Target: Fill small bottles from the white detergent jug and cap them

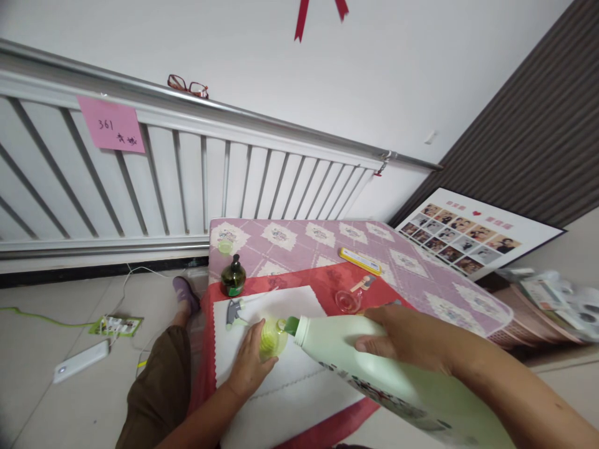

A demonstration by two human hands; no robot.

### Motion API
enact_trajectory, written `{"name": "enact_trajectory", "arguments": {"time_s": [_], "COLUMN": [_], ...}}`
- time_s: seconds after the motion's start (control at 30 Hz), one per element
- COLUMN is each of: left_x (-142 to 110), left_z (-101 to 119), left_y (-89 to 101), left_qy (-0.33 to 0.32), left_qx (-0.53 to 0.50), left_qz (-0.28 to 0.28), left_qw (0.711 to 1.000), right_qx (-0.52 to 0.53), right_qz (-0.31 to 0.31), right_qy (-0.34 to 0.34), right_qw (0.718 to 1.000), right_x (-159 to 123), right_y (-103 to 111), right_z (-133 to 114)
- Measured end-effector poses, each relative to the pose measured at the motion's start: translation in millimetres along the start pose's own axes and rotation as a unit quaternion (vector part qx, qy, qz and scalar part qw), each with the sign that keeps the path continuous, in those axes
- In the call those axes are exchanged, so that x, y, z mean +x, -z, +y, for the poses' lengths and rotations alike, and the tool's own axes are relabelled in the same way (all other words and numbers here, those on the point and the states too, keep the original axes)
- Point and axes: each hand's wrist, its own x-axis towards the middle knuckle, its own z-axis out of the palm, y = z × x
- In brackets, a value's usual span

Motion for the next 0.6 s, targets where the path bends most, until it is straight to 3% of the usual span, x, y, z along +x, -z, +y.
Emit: {"name": "enact_trajectory", "arguments": {"time_s": [0.1,0.6], "left_x": [0,0], "left_z": [-1,-1], "left_y": [-0.3,-1.5], "left_qy": [-0.001,-0.002], "left_qx": [0.007,-0.003], "left_qz": [-0.001,0.003], "left_qw": [1.000,1.000], "right_qx": [0.033,0.045], "right_qz": [-0.049,-0.068], "right_qy": [0.015,0.012], "right_qw": [0.998,0.997], "right_x": [1,0], "right_y": [2,4], "right_z": [2,-4]}}
